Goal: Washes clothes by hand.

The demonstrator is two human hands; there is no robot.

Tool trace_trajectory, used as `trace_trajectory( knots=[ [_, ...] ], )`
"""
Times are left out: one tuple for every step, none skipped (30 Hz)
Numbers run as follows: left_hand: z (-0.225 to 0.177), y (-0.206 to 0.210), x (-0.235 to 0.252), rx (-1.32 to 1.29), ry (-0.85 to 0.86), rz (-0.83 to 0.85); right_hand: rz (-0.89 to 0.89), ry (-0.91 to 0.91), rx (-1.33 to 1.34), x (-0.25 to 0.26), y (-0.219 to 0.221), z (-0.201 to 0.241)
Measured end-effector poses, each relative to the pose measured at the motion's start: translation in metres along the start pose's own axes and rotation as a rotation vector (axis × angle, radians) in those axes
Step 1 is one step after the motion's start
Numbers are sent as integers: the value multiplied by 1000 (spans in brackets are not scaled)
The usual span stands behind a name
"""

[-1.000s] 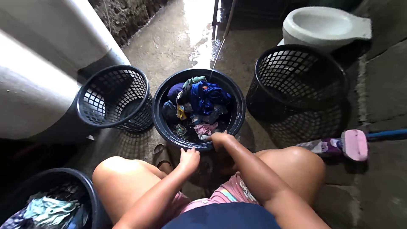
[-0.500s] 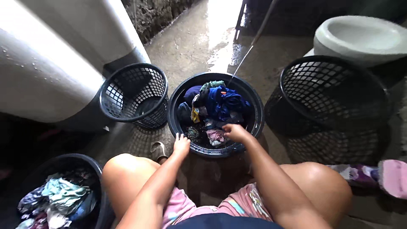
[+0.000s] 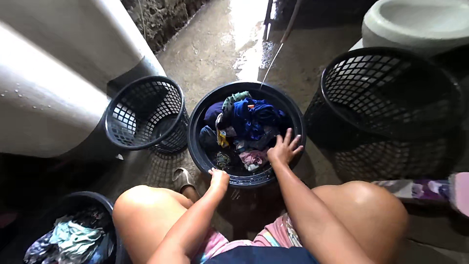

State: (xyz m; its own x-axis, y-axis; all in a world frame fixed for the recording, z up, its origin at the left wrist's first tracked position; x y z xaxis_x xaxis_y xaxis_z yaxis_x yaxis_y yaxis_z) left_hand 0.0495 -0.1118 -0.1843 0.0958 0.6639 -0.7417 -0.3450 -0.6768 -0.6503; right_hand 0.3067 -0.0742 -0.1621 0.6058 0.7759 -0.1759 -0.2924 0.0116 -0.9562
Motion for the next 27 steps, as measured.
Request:
trace_trajectory(
  knots=[
    [-5,1,-2,8,-4,21,-19,120,48,5,-6,-13],
    [-10,2,-4,15,-6,41,-10,251,105,8,-9,-26],
    [-14,3,-5,28,-5,58,15,368,154,9,-11,-39],
    [-17,3,-6,38,1,65,40,432,202,11,-10,-48],
    [-18,4,-6,42,8,67,51,455,243,12,-9,-54],
    [-18,4,-5,44,10,67,50,456,276,13,-9,-56],
    [-18,4,-4,43,11,65,50,443,311,14,-10,-58],
    [-19,3,-4,37,13,66,50,420,333,15,-10,-59],
    [-20,4,-5,32,17,72,46,401,354,17,-9,-61],
    [-22,4,-6,36,26,74,40,386,367,20,-8,-63],
    [-24,3,-8,34,36,66,39,371,376,25,-7,-64],
    [-26,2,-8,26,48,54,40,356,381,29,-8,-66],
    [-28,1,-9,20,56,47,36,337,381,32,-9,-67],
    [-30,0,-9,17,58,44,24,308,363,33,-12,-65],
    [-30,0,-9,17,57,46,1,255,328,31,-14,-60],
    [-29,1,-10,20,58,49,-34,161,288,28,-16,-51],
    [-28,1,-11,21,63,49,-83,24,246,25,-16,-38],
    [-27,0,-11,23,72,50,-108,-124,216,23,-17,-19],
    [-25,-2,-12,18,87,58,-95,-239,185,20,-16,2],
    [-22,-5,-13,-11,108,78,0,-300,151,18,-8,20],
    [-18,-8,-13,-67,138,108,177,-314,118,14,7,34],
    [-13,-11,-11,-114,166,143,377,-303,82,10,27,43],
    [-7,-15,-9,-162,193,170,538,-290,46,6,51,48],
    [0,-17,-7,-224,214,188,660,-281,-2,-1,71,51],
    [7,-20,-4,-300,229,181,746,-275,-53,-10,84,51],
    [14,-23,-1,-387,229,161,787,-273,-102,-18,90,51],
    [20,-27,2,-478,217,125,809,-266,-130,-22,91,52]
  ],
)
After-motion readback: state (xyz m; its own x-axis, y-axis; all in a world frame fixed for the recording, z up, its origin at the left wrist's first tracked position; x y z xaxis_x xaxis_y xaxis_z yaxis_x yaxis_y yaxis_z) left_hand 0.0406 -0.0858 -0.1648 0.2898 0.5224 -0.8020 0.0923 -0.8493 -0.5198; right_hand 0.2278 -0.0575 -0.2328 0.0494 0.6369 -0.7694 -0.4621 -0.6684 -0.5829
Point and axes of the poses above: each hand's wrist, its own x-axis towards the middle knuckle, its own y-axis out of the palm, z = x × y, the point moved 6 cm from there along x, towards the middle knuckle, and after that the axes turned 8 degrees about -x, right-handed, at the moved point
